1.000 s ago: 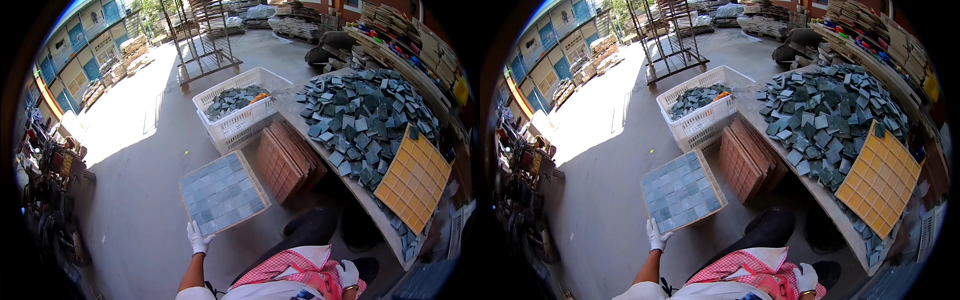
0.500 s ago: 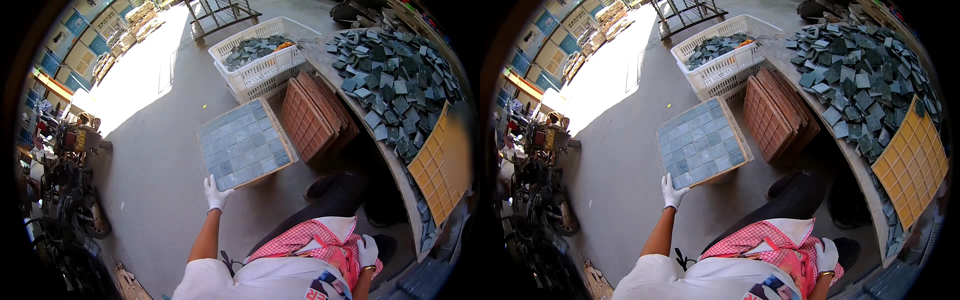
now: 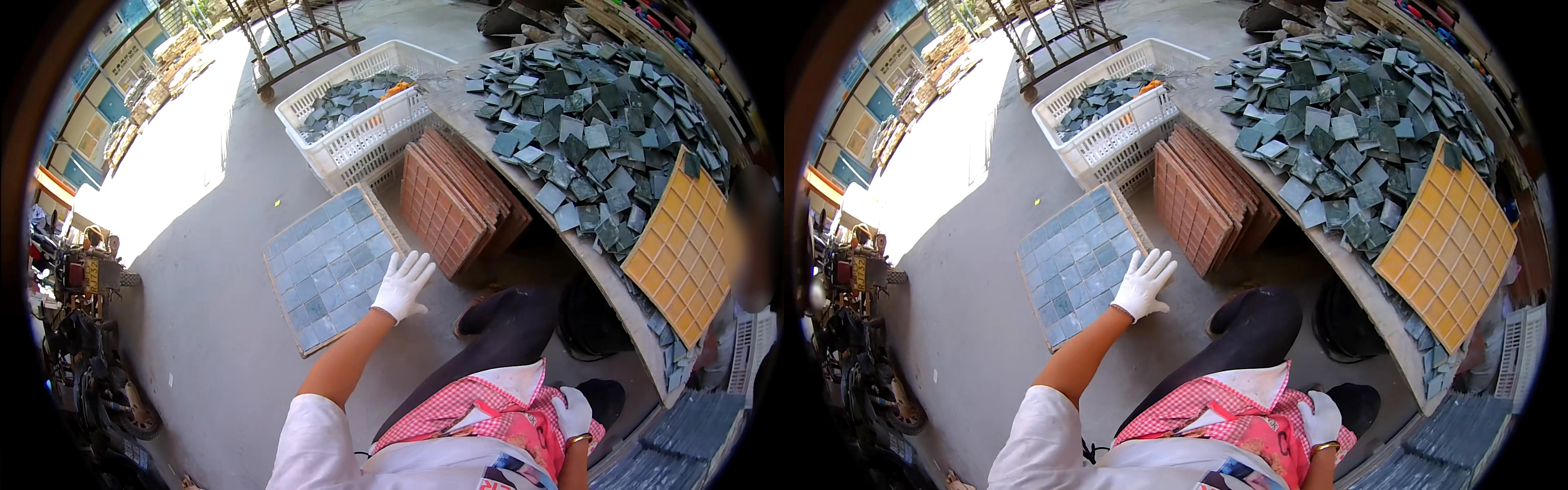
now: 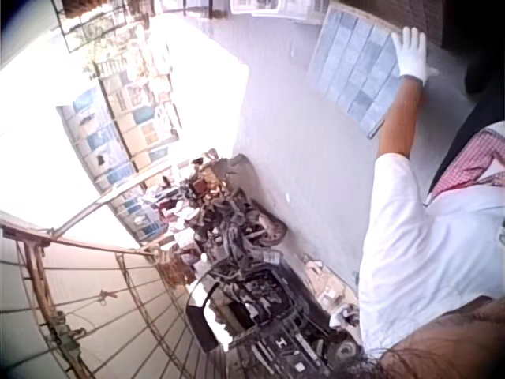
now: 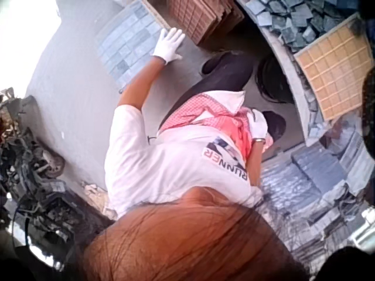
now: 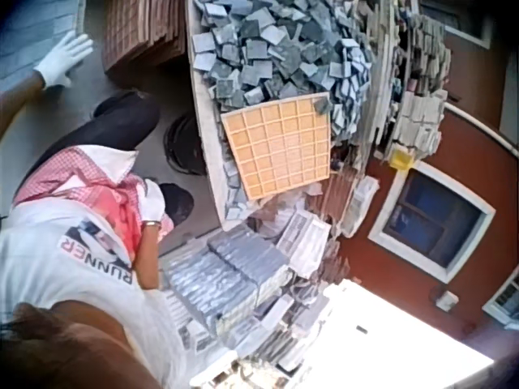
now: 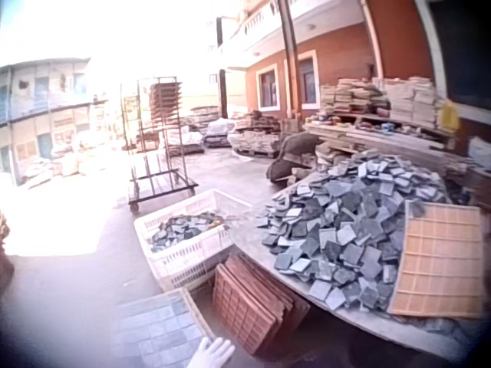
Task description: The person uses a utility knife to score and separate tiles on a grid board, then flips the board to reveal the tiles. They place the board down and begin arranging small square tiles from a pile onto the grid board.
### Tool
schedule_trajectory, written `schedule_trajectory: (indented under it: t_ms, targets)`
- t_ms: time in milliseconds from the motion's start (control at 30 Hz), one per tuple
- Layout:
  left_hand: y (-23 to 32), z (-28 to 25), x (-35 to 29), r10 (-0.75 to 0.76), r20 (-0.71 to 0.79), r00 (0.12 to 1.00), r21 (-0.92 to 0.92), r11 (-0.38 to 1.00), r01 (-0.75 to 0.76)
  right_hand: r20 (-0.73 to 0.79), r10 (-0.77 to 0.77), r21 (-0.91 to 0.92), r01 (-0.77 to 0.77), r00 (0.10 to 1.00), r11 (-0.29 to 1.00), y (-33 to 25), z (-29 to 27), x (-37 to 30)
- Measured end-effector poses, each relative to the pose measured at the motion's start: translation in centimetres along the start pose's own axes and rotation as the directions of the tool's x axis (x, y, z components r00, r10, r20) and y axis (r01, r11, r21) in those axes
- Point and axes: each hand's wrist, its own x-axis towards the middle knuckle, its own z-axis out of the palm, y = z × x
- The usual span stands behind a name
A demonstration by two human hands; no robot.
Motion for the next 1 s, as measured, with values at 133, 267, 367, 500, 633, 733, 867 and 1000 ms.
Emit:
schedule_trajectory:
  t_ms: [133,267,367,500,633,733,867,1000]
  targets:
    - [-0.8,-0.7,3.3,0.04,0.134,0.99,0.049,0.998,-0.047,-0.028,0.056,-0.001,-0.056,0.998,0.998,0.6,0.2,-0.6]
    - [-1.7,1.0,3.2,0.11,0.085,0.99,-0.021,0.994,-0.109,-0.036,0.047,-0.031,-0.048,0.998,0.998,1.3,0.8,-0.8]
    - [-1.6,1.3,3.2,0.118,0.087,0.989,-0.056,0.992,-0.113,-0.017,0.054,-0.037,-0.054,0.998,0.998,1.2,0.7,-0.7]
    - [-2.1,-0.6,4.7,0.132,0.302,0.944,-0.128,0.987,-0.097,-0.014,0.04,-0.054,-0.04,0.999,0.998,1.5,1.2,-0.2]
    - [-5.8,0.2,5.5,-0.162,-0.056,0.985,-0.255,0.956,0.143,-0.02,0.01,-0.059,-0.011,1.0,0.998,1.7,1.3,0.0]
    - [-10.7,0.1,6.5,-0.514,-0.102,0.852,-0.064,0.858,0.51,-0.013,0.039,-0.079,-0.04,0.999,0.996,2.4,1.5,-0.2]
    - [-12.9,0.8,5.8,-0.544,-0.07,0.836,0.062,0.834,0.548,-0.01,0.005,-0.101,-0.006,1.0,0.995,2.1,1.3,-0.7]
    - [-13.2,1.5,5.9,-0.51,-0.155,0.846,0.046,0.852,0.522,0.079,0.086,-0.075,-0.08,0.993,0.994,1.3,1.3,1.1]
